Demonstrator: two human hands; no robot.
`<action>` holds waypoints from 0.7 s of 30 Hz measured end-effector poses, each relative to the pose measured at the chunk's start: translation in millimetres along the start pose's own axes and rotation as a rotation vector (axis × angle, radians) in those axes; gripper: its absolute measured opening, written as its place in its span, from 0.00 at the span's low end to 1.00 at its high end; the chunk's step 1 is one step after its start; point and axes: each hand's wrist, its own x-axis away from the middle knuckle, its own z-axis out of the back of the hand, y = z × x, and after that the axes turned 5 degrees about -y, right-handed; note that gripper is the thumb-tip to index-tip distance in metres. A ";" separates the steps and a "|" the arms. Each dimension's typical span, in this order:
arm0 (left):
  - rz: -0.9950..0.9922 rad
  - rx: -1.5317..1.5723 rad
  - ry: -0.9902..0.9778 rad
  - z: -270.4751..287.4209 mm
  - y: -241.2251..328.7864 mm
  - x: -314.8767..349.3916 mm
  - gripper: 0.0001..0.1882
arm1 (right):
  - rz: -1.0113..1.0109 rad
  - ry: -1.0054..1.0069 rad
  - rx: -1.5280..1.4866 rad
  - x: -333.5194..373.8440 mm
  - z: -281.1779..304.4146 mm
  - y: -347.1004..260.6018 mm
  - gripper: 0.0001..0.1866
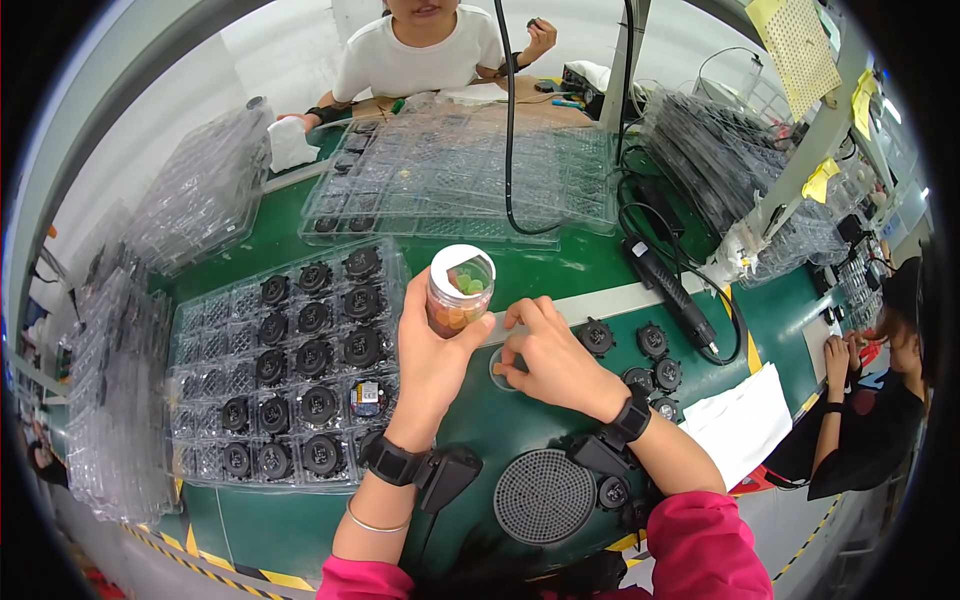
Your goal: The person reaches for a jar of candy on a shelf, brings it down, and removes the lid. They pour candies into the lid, hand a piece to another person, and then pour the remaining candies back into the jar and replace the lid.
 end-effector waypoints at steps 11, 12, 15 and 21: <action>-0.013 -0.027 -0.006 4.1 1.7 -1.1 0.32 | 0.596 -0.237 -1.023 38.8 121.0 -110.2 0.08; -0.008 -0.026 -0.002 5.1 2.3 -0.2 0.32 | 0.701 -0.207 -0.990 39.2 124.0 -111.6 0.10; 0.002 -0.027 0.007 3.7 0.5 0.4 0.32 | 0.466 -0.324 -1.102 43.4 118.0 -105.0 0.09; -0.002 -0.035 -0.005 5.1 1.7 1.8 0.33 | 0.186 -0.060 -0.196 15.3 80.2 -45.1 0.18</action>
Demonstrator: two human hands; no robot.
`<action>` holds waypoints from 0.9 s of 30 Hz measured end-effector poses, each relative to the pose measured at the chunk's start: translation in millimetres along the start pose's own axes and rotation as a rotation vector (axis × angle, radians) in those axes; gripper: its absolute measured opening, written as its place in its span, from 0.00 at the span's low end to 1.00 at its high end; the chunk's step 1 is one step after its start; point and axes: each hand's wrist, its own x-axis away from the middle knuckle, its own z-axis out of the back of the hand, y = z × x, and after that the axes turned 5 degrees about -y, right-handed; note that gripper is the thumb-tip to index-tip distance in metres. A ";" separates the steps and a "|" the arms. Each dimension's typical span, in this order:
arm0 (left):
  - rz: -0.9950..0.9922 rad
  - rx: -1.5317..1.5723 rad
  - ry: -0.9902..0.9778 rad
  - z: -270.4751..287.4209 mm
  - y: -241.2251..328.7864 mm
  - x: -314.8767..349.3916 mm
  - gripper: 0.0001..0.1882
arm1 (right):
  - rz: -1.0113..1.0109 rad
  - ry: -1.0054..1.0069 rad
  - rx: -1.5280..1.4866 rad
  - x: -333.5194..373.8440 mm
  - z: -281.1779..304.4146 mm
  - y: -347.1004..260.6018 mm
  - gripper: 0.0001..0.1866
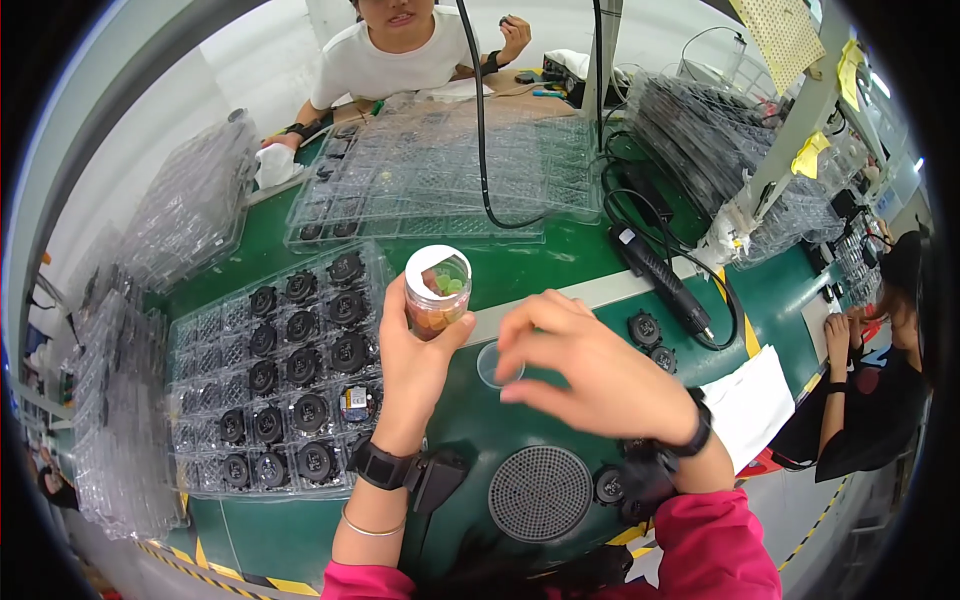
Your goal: The person reaches for a jar of candy on a shelf, brings it down, and removes the lid. They pour candies into the lid, hand a piece to another person, and then pour the remaining candies back into the jar and replace the lid.
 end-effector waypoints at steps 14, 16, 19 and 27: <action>-0.253 -0.368 0.064 -8.0 -7.6 1.7 0.34 | -0.263 0.008 -0.144 -10.0 -41.7 63.2 0.32; -0.311 -0.593 0.098 -10.1 -3.6 3.4 0.35 | -0.278 0.075 -0.206 -11.0 -29.7 55.2 0.33; -0.344 -0.758 0.108 -10.2 -3.0 5.9 0.35 | -0.323 0.205 -0.279 -10.1 -14.8 45.1 0.34; -0.302 -0.879 0.026 -13.3 -2.5 9.3 0.33 | -0.060 0.224 -0.043 -12.4 -24.9 45.7 0.36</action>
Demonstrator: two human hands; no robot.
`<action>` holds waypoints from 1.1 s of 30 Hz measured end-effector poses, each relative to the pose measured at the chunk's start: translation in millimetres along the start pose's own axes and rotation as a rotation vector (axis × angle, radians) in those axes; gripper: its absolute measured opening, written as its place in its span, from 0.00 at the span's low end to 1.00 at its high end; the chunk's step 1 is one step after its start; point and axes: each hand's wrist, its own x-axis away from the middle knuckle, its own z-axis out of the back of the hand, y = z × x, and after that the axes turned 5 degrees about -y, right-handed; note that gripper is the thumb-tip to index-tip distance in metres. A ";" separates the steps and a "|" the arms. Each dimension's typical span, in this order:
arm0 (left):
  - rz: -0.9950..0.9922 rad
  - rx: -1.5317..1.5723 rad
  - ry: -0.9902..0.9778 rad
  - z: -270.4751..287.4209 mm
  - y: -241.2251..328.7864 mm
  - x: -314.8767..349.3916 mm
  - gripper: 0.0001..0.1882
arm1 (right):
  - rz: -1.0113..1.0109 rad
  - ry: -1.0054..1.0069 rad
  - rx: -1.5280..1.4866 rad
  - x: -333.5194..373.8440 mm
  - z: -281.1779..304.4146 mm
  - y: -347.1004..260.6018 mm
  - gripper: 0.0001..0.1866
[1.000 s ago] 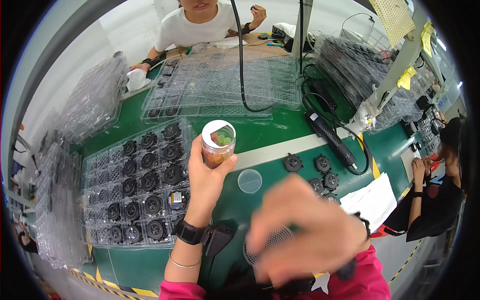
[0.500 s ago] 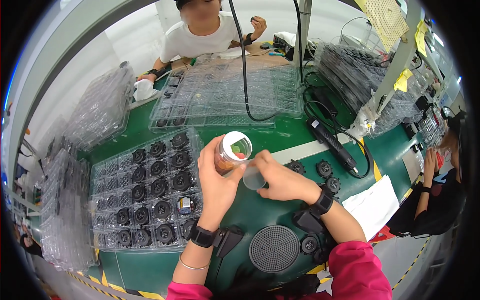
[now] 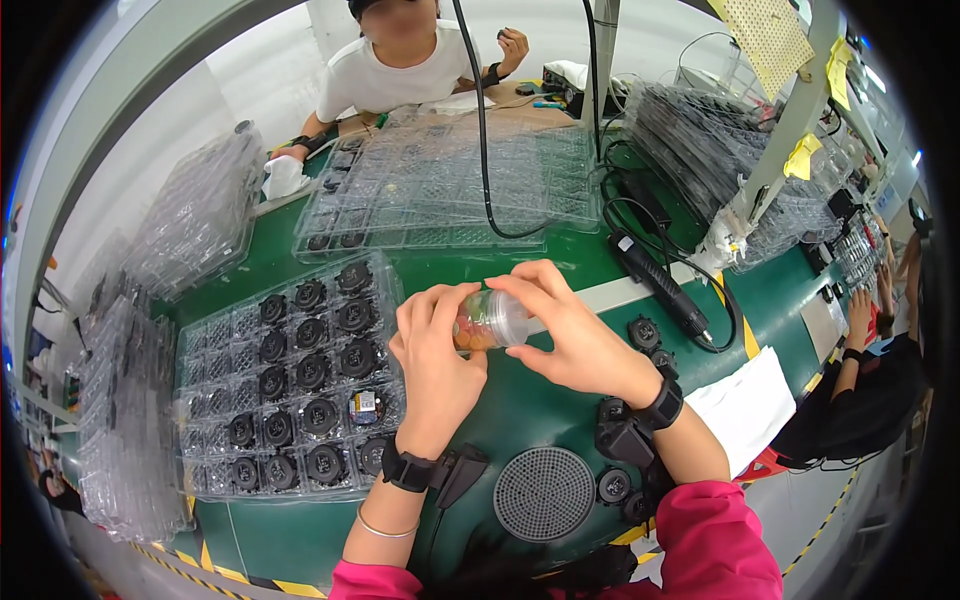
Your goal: The person reaches for a jar of candy on a shelf, brings it down, and removes the lid. They pour candies into the lid, hand a piece to another person, and then pour the remaining candies back into the jar and replace the lid.
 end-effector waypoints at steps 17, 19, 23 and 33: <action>0.005 0.114 -0.028 0.3 0.6 -1.0 0.33 | -0.123 -0.021 0.043 0.2 11.9 -7.3 0.37; 0.010 0.122 -0.023 -0.2 1.0 -0.7 0.34 | 0.063 -0.022 0.047 -1.2 17.1 -8.7 0.38; 0.001 0.077 -0.025 0.9 -0.8 -0.2 0.34 | -0.248 -0.178 0.164 -4.2 24.4 -8.8 0.38; -0.001 0.083 -0.035 2.4 4.1 0.3 0.34 | -0.114 -0.116 0.112 0.2 18.2 -11.0 0.33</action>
